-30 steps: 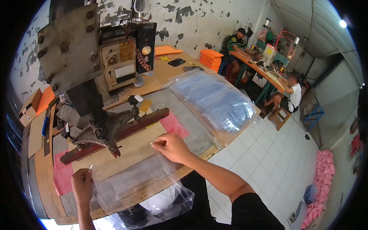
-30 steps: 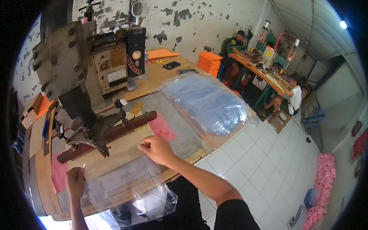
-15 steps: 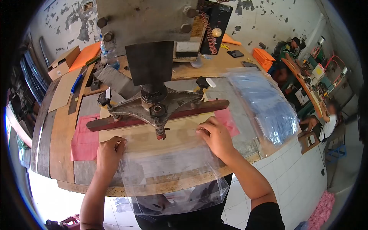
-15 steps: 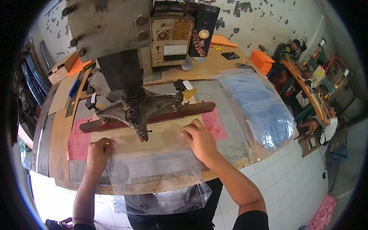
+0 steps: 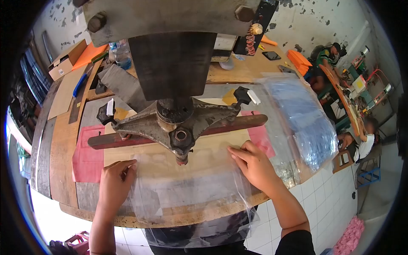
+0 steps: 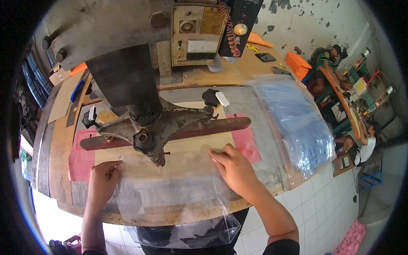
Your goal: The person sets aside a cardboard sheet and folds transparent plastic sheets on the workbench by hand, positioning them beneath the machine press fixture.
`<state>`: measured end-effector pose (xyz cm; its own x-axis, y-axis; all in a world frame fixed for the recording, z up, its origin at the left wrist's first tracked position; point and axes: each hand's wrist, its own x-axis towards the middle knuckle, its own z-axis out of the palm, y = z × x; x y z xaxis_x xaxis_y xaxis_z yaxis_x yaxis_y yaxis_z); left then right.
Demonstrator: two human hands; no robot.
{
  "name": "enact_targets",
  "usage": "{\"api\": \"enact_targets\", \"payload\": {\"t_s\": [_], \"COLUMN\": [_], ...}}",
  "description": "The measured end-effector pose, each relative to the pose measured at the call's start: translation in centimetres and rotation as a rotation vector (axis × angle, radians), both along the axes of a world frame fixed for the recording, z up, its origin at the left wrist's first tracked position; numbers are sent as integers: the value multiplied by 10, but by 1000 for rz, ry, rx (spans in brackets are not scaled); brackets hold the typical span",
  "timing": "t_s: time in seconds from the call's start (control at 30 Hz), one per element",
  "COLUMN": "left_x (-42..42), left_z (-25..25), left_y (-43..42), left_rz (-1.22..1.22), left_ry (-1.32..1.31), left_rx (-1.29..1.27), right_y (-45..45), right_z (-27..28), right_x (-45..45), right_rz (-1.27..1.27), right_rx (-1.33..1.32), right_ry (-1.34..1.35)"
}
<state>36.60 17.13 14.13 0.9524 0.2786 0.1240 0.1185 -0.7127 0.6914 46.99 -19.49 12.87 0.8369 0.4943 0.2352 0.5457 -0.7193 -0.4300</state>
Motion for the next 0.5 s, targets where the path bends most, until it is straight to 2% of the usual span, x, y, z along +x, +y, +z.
{"api": "enact_targets", "payload": {"t_s": [0.1, 0.5], "left_x": [1, 10], "left_z": [4, -4], "left_y": [0, 1], "left_rz": [14, 3], "left_ry": [91, -25], "left_rx": [-6, 28], "right_y": [0, 3], "right_z": [-5, 0], "right_x": [-1, 18], "right_rz": [15, 31], "right_rx": [47, 49], "right_ry": [-39, -43]}}
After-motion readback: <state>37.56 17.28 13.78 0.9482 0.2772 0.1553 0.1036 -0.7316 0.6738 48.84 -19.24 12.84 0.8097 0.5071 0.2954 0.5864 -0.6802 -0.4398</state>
